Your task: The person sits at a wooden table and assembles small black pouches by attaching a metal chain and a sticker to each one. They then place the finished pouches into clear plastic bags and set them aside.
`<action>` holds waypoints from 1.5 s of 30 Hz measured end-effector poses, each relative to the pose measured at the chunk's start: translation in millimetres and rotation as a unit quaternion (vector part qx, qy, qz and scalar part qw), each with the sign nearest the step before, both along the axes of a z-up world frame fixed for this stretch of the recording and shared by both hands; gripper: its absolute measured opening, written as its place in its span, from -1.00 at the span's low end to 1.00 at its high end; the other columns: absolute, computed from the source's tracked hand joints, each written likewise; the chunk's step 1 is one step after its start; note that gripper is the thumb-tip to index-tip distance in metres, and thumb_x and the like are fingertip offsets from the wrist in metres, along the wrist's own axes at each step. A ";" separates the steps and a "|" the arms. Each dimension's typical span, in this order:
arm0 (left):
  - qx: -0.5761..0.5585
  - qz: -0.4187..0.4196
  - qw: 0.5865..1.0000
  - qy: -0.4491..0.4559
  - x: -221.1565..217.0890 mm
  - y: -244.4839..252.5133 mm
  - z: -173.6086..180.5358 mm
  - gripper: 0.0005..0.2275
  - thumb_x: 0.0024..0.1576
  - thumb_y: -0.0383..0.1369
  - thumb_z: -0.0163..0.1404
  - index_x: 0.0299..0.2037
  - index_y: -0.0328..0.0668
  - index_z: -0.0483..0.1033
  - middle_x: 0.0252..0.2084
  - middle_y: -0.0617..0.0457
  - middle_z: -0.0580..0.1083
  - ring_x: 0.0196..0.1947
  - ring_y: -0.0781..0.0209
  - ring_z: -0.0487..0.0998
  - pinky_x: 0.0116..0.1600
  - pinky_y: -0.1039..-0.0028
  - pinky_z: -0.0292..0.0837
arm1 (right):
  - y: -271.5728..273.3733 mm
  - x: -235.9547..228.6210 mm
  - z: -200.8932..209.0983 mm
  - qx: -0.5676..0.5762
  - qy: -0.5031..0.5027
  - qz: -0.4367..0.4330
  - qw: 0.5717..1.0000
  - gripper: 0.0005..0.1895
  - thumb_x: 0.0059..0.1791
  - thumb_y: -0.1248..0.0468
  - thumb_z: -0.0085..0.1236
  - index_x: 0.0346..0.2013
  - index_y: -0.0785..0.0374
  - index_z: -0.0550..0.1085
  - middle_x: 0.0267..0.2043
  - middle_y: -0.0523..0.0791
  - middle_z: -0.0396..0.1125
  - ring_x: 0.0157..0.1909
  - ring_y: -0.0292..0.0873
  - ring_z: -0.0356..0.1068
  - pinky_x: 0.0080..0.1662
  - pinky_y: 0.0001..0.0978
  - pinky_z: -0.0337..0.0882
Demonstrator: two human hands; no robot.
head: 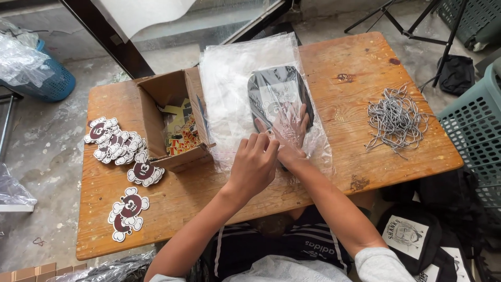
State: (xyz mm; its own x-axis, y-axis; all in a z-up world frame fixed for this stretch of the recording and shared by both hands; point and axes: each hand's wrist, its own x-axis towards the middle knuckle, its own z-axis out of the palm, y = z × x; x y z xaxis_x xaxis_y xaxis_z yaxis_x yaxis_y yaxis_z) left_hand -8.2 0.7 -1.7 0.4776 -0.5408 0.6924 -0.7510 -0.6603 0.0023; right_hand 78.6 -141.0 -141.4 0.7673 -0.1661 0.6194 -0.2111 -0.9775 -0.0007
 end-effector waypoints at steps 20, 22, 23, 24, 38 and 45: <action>-0.002 -0.001 1.000 0.012 -5.3 5.0 2.3 -0.91 0.02 -0.44 0.02 -0.31 -0.16 0.40 -0.39 0.04 0.23 -0.34 -0.02 0.38 -0.27 0.31 0.28 | 15.9 -115.8 95.5 0.033 0.127 0.157 0.979 -0.19 -0.05 0.18 -0.13 0.39 0.61 -0.02 0.46 0.39 -0.15 0.51 0.40 -0.21 0.37 0.08 0.01; 0.013 0.000 1.000 0.021 -8.5 16.3 -3.0 -0.89 0.00 -0.44 0.04 -0.30 -0.17 0.40 -0.37 0.02 0.24 -0.31 -0.04 0.39 -0.25 0.30 0.29 | 7.7 -141.7 105.7 0.071 0.123 0.199 0.970 -0.18 -0.09 0.19 -0.09 0.37 0.64 0.02 0.44 0.39 -0.10 0.49 0.42 -0.15 0.33 0.14 0.08; 0.038 -0.007 0.998 0.046 -9.9 24.4 -8.1 -0.81 -0.03 -0.43 0.06 -0.22 -0.18 0.41 -0.29 -0.01 0.27 -0.22 -0.09 0.41 -0.17 0.27 0.32 | -1.0 -154.2 108.9 0.116 0.172 0.215 0.955 -0.12 -0.02 -0.05 -0.17 0.40 0.56 0.01 0.46 0.34 -0.12 0.51 0.34 -0.18 0.37 0.12 -0.02; 0.063 -0.014 0.995 0.071 -12.0 31.8 -13.6 -0.73 -0.06 -0.42 0.09 -0.15 -0.19 0.42 -0.21 -0.04 0.30 -0.12 -0.13 0.43 -0.09 0.25 0.34 | -10.3 -167.5 112.0 0.160 0.220 0.229 0.935 -0.03 0.05 -0.29 -0.25 0.42 0.48 0.00 0.49 0.29 -0.14 0.54 0.25 -0.22 0.41 0.10 -0.12; 0.208 -0.099 0.966 0.114 -3.9 100.3 -12.1 -0.67 -0.06 -0.40 0.02 -0.05 -0.20 0.41 0.28 -0.25 0.34 0.39 -0.25 0.25 0.35 0.16 0.19 | -172.8 -118.2 78.0 0.001 0.007 0.445 0.896 -0.68 -0.05 0.43 0.06 -0.01 0.16 0.44 0.28 -0.05 0.33 0.26 0.04 0.36 0.20 -0.11 0.37; 0.161 -0.178 0.960 0.144 2.3 101.5 -13.9 -0.83 0.05 -0.51 -0.17 -0.17 -0.23 0.39 0.22 -0.26 0.38 0.34 -0.19 0.33 0.34 0.09 0.21 | -163.0 -103.2 107.0 0.018 0.014 0.578 0.816 -0.88 0.04 0.39 -0.06 -0.19 0.24 0.45 0.12 0.01 0.44 0.16 0.05 0.45 0.18 -0.07 0.38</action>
State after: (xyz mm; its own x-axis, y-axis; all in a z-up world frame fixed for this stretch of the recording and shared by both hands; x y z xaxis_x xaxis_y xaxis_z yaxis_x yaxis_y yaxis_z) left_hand -5.9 102.1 -15.6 0.3695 -0.8688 0.3297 -0.9280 -0.3633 0.0829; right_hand -24.6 -304.0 -34.4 0.4377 0.6605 0.6101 0.8510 -0.5232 -0.0442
